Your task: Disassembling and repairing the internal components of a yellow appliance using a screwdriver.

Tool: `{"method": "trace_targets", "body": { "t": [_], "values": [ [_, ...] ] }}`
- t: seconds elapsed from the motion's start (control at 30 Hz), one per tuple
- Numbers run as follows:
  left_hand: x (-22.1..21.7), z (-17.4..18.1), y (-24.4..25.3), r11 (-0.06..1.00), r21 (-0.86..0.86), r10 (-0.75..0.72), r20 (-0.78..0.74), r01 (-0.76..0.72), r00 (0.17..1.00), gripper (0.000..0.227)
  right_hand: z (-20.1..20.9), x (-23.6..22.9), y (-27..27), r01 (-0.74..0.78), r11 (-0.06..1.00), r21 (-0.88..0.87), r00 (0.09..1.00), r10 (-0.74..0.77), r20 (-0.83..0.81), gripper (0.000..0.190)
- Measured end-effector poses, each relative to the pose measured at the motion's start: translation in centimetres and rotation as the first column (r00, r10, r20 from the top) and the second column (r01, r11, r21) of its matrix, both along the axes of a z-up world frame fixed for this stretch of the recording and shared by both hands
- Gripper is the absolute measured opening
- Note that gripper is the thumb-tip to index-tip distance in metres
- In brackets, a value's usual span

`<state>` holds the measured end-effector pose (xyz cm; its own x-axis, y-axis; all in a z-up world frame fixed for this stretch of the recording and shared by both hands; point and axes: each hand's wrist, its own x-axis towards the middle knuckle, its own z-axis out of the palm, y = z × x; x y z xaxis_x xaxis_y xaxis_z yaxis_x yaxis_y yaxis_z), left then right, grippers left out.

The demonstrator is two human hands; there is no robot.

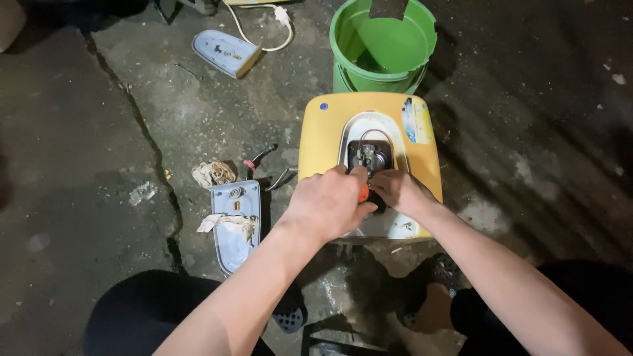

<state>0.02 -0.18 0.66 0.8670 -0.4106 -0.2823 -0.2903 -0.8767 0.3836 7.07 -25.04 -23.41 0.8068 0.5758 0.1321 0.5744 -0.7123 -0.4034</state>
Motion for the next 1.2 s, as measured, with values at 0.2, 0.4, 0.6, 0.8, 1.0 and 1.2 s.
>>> {"method": "trace_targets", "body": {
  "t": [0.2, 0.4, 0.6, 0.8, 1.0, 1.2],
  "values": [
    [0.5, 0.2, -0.1, 1.000, -0.018, 0.001, -0.019, -0.001, 1.000, 0.052, 4.5, -1.4, 1.5, -0.020, 1.000, -0.005, 0.995, 0.020, -0.100, 0.017],
    [0.5, 0.7, -1.0, 1.000, 0.025, 0.013, -0.060, -0.011, 0.998, 0.048, 2.0, -1.6, 0.9, 0.048, 0.999, -0.001, 0.998, -0.048, 0.036, 0.020],
    [1.2, 1.0, -1.4, 1.000, 0.023, 0.005, -0.029, -0.005, 1.000, 0.046, -1.7, 0.4, -0.3, 0.034, 0.999, -0.034, 0.994, -0.031, 0.107, 0.020],
    [1.4, 0.3, -1.6, 0.999, 0.015, 0.041, -0.057, -0.040, 0.998, 0.045, -3.2, 0.9, -0.4, 0.050, 0.990, -0.130, 0.987, -0.029, 0.158, 0.028],
    [1.5, 0.5, -1.5, 0.999, 0.008, 0.032, -0.062, -0.031, 0.998, 0.043, -2.1, 1.3, -0.6, 0.035, 0.979, -0.199, 0.943, 0.033, 0.330, 0.023],
    [1.2, 0.5, -1.1, 0.999, -0.002, 0.044, -0.040, -0.045, 0.998, 0.040, 2.1, 2.0, -0.5, -0.036, 0.867, -0.497, 0.970, -0.088, -0.225, 0.032]
  ]
}}
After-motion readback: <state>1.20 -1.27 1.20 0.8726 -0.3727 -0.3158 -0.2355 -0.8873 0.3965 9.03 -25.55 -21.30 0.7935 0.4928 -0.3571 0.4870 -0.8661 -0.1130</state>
